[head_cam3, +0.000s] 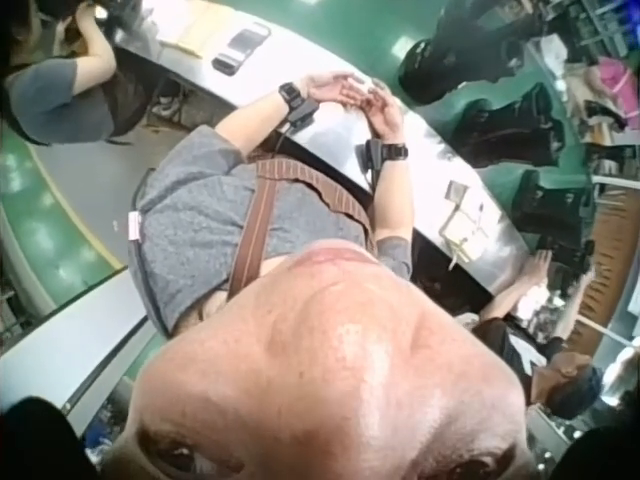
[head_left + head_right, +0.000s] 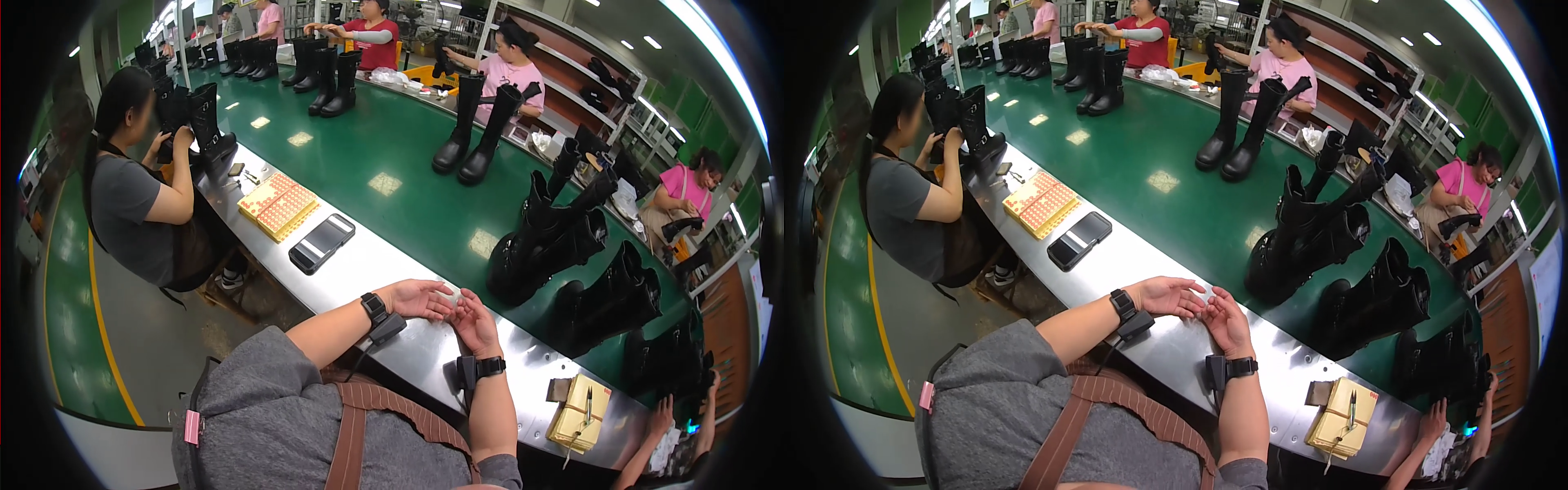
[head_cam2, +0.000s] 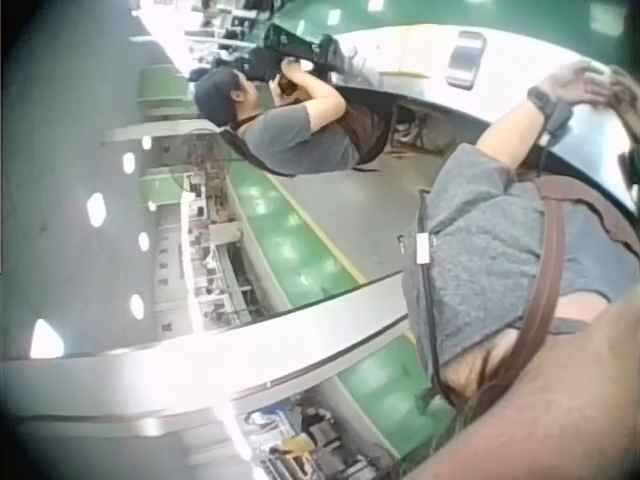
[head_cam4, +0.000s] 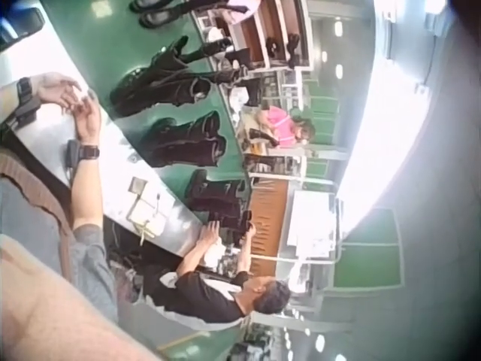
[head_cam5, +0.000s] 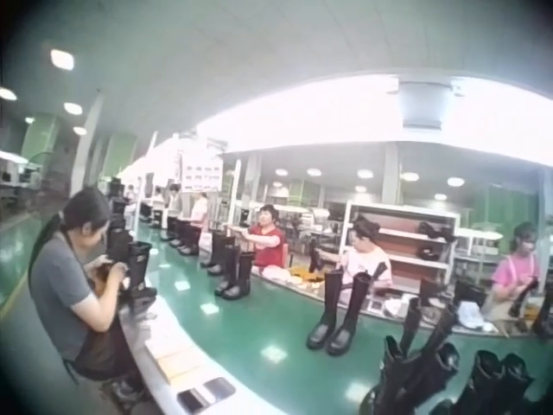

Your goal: The recorder is inspecting and adjusting the zippers and straps on a pair of black quilted boots on an assembly line.

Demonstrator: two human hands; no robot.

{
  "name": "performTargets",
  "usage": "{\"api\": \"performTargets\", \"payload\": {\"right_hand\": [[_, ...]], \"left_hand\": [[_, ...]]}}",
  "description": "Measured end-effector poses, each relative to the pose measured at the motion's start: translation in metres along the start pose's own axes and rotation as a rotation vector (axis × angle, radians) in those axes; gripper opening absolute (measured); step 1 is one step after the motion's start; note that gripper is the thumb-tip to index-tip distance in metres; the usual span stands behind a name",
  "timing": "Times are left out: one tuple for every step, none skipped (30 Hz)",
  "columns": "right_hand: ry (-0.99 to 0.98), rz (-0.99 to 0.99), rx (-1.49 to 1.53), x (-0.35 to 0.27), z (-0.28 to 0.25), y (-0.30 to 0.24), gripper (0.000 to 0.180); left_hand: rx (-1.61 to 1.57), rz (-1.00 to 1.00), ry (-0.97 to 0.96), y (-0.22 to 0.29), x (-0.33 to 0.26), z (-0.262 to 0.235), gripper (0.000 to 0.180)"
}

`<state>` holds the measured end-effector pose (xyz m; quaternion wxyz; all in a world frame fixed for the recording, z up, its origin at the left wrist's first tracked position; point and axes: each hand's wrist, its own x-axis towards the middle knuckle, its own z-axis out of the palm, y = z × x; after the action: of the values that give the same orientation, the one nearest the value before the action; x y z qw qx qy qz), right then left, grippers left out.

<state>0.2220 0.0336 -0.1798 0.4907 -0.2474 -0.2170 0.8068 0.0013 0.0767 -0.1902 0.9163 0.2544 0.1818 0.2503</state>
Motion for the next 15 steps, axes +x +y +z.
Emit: {"api": "performTargets", "payload": {"right_hand": [[0.021, 0.007, -0.006, 0.0, 0.001, 0.0, 0.026], [0.028, 0.011, -0.019, 0.0, 0.002, -0.001, 0.026], [0.032, 0.011, -0.023, 0.0, 0.004, -0.001, 0.026], [0.07, 0.017, -0.027, 0.0, 0.005, -0.001, 0.026], [0.03, 0.011, -0.04, 0.0, 0.006, -0.002, 0.026], [0.027, 0.01, -0.05, 0.0, 0.006, -0.002, 0.027], [0.046, 0.003, -0.046, -0.001, 0.006, -0.001, 0.027], [0.07, 0.012, -0.028, 0.0, 0.006, -0.002, 0.029], [0.014, 0.019, -0.022, 0.0, 0.005, -0.001, 0.029], [0.032, 0.021, -0.001, 0.001, 0.003, -0.001, 0.029], [-0.017, 0.021, 0.011, 0.001, 0.001, -0.001, 0.028], [0.021, 0.026, 0.032, 0.002, -0.001, -0.001, 0.027], [-0.022, 0.008, 0.019, 0.002, -0.003, -0.001, 0.027], [-0.041, 0.008, 0.019, 0.002, -0.005, 0.0, 0.026], [-0.021, 0.008, 0.008, 0.002, -0.005, 0.0, 0.027]], "left_hand": [[0.002, -0.021, 0.026, 0.001, 0.001, -0.001, 0.038], [0.001, -0.007, 0.005, 0.001, 0.001, -0.001, 0.038], [-0.001, -0.008, 0.009, 0.001, 0.001, -0.002, 0.038], [-0.008, -0.013, 0.003, 0.0, 0.0, -0.001, 0.038], [-0.01, 0.0, 0.001, -0.001, -0.001, -0.001, 0.037], [-0.019, 0.005, -0.013, -0.001, -0.002, 0.001, 0.037], [-0.023, 0.035, -0.034, -0.002, -0.004, 0.004, 0.037], [-0.006, 0.027, 0.006, 0.0, -0.005, 0.007, 0.035], [0.034, 0.031, 0.007, 0.003, -0.006, 0.012, 0.035], [0.087, 0.005, 0.083, 0.008, -0.007, 0.017, 0.035], [0.284, 0.078, 0.175, 0.013, -0.004, 0.025, 0.035], [0.502, 0.104, 0.342, 0.019, 0.0, 0.034, 0.035], [0.737, 0.23, 0.344, 0.031, 0.007, 0.044, 0.037], [0.962, 0.345, 0.343, 0.041, 0.014, 0.055, 0.039], [1.15, 0.447, 0.322, 0.047, 0.022, 0.067, 0.04]]}}
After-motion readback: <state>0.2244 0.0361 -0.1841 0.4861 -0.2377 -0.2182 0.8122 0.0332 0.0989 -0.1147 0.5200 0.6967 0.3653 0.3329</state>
